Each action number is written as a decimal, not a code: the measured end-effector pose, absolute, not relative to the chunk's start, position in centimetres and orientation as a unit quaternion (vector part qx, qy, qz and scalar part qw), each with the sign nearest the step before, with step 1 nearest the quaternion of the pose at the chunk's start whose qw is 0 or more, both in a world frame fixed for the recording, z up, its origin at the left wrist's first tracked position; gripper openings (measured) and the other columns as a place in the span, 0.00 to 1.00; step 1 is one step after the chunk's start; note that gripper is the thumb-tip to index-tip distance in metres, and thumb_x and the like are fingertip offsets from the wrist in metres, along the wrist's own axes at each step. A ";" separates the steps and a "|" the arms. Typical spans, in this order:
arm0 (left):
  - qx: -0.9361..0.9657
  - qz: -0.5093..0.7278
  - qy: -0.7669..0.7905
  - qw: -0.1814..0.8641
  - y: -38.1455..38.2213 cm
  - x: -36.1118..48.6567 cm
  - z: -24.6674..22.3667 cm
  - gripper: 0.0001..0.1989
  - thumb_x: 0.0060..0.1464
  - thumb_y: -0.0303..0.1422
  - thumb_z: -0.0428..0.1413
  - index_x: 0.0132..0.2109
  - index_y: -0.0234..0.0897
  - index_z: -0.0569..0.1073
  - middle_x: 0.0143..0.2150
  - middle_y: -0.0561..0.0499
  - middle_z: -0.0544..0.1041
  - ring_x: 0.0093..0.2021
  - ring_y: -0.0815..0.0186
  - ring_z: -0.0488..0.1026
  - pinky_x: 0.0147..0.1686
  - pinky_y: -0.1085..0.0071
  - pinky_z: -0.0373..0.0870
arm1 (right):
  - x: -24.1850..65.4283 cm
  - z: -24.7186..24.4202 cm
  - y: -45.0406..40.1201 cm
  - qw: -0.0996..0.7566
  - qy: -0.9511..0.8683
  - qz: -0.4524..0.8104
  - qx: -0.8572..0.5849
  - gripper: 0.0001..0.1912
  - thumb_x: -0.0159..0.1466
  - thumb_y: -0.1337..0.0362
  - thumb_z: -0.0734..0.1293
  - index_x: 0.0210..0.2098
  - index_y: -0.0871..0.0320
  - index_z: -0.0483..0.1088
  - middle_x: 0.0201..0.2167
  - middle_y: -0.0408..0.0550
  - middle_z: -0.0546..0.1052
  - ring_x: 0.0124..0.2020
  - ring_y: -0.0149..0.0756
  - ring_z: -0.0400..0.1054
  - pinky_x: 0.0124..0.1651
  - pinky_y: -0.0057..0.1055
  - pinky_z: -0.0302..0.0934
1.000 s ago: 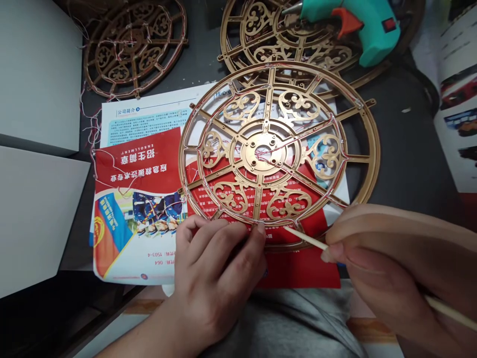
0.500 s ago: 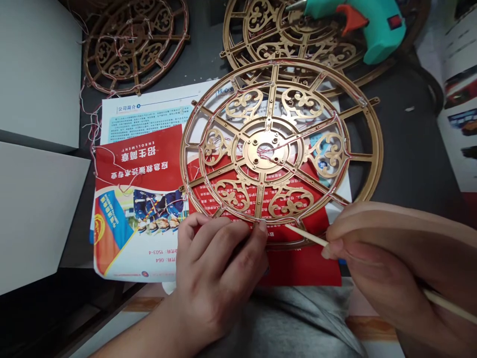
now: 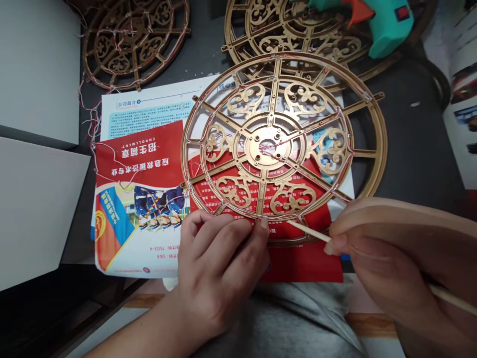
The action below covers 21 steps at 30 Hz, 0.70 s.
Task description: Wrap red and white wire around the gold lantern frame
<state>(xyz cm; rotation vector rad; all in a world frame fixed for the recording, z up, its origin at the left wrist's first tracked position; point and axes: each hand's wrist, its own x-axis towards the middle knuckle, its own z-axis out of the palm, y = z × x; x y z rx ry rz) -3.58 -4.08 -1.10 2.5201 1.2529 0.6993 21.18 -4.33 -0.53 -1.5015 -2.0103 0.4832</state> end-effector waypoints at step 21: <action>0.855 0.271 0.433 0.094 -4.1 -3.3 -1.2 0.16 0.57 0.21 0.67 0.52 0.32 0.83 0.38 0.46 0.82 0.40 0.63 0.76 0.44 0.57 0.68 | 21.1 -0.1 -5.0 0.319 -0.737 0.209 -0.558 0.09 0.74 0.58 0.64 0.37 0.47 0.73 0.31 0.40 0.78 0.32 0.33 0.72 0.37 0.32 0.66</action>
